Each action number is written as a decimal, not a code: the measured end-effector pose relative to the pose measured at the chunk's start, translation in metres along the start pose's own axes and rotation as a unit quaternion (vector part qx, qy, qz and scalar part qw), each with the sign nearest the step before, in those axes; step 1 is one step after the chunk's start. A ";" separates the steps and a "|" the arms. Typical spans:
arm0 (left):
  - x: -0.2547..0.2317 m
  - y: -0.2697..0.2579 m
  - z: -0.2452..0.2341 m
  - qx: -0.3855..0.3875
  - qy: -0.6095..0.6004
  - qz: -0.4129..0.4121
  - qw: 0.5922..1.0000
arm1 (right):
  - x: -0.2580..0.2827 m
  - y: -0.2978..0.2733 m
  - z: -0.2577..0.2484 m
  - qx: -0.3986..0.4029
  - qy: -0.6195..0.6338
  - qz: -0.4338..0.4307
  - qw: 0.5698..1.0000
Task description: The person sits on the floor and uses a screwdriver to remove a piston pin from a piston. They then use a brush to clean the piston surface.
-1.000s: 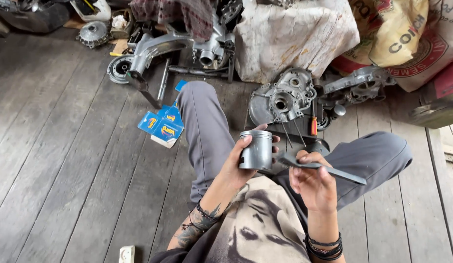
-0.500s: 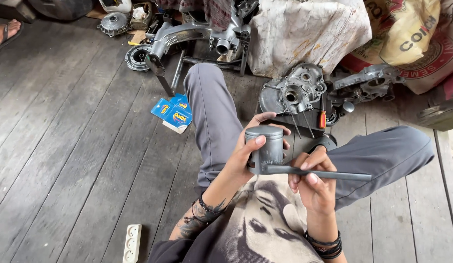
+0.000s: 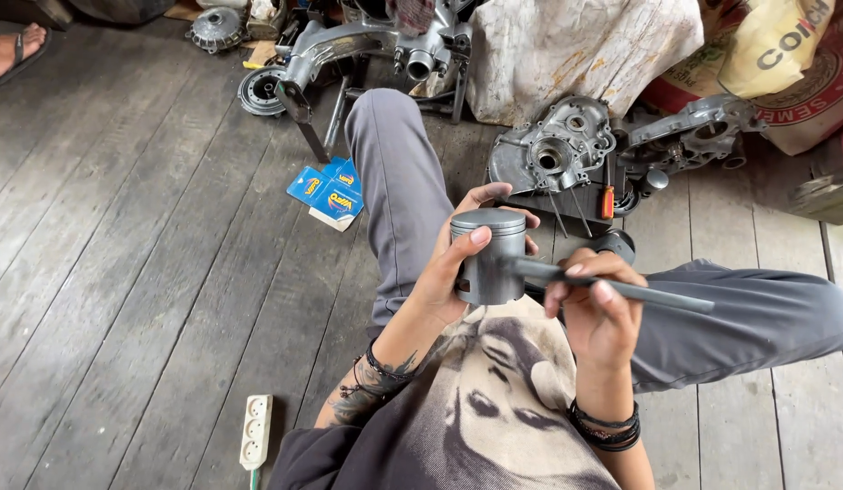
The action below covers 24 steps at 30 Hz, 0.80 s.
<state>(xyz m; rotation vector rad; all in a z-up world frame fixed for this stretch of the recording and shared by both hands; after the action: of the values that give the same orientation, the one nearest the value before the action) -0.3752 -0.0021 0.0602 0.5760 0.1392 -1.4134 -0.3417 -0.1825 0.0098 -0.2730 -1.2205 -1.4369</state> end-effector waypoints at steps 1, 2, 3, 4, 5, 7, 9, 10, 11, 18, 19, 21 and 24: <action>0.000 0.000 0.001 -0.003 0.000 0.002 1.000 | 0.002 -0.001 0.004 0.002 0.001 0.003 1.000; 0.000 -0.001 0.003 0.004 0.007 0.004 1.000 | 0.004 -0.002 0.009 0.007 0.001 -0.002 1.000; 0.000 -0.003 0.005 0.011 0.014 0.005 1.000 | 0.006 -0.004 0.013 0.013 0.002 -0.008 1.000; -0.001 -0.004 0.005 0.010 0.015 0.007 1.000 | 0.007 -0.007 0.023 0.015 0.003 -0.007 1.000; -0.001 -0.005 0.006 0.011 0.010 0.002 1.000 | 0.009 -0.011 0.034 0.023 0.002 -0.008 1.000; -0.003 -0.005 0.007 0.019 0.007 -0.001 1.000 | 0.011 -0.009 0.036 0.033 0.001 -0.017 0.999; -0.003 -0.007 0.005 0.018 0.006 0.003 1.000 | 0.010 -0.005 0.020 0.020 -0.017 -0.032 0.999; -0.004 -0.008 0.007 0.020 0.006 0.004 1.000 | 0.011 -0.005 0.017 0.021 -0.017 -0.034 0.999; -0.004 -0.009 0.008 0.024 0.004 0.005 1.000 | 0.010 -0.005 0.014 0.016 -0.009 -0.033 0.999; -0.006 -0.011 0.008 0.031 0.008 0.003 0.999 | 0.012 -0.010 0.023 0.023 -0.014 -0.055 0.998; -0.006 -0.008 0.009 0.033 0.008 0.002 0.999 | 0.012 -0.006 0.020 0.022 -0.014 -0.058 0.998; -0.005 -0.012 0.009 0.034 -0.012 0.003 0.999 | 0.012 -0.006 0.014 0.010 -0.017 -0.061 0.998; -0.007 -0.014 0.013 0.034 0.003 -0.011 0.999 | 0.017 -0.021 0.046 0.033 0.000 -0.051 0.998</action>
<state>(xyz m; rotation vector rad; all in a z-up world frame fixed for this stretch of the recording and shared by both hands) -0.3934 -0.0025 0.0702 0.6356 0.1026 -1.4430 -0.3855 -0.1611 0.0313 -0.1682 -1.2943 -1.4807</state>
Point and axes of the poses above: each hand's wrist, its own y-axis towards the middle knuckle, its own z-axis out of the palm, x = y × z, the point moved 2 cm from there along y, towards the middle knuckle, and after that the axes turned 7 degrees about -y, right-handed, at the moved point
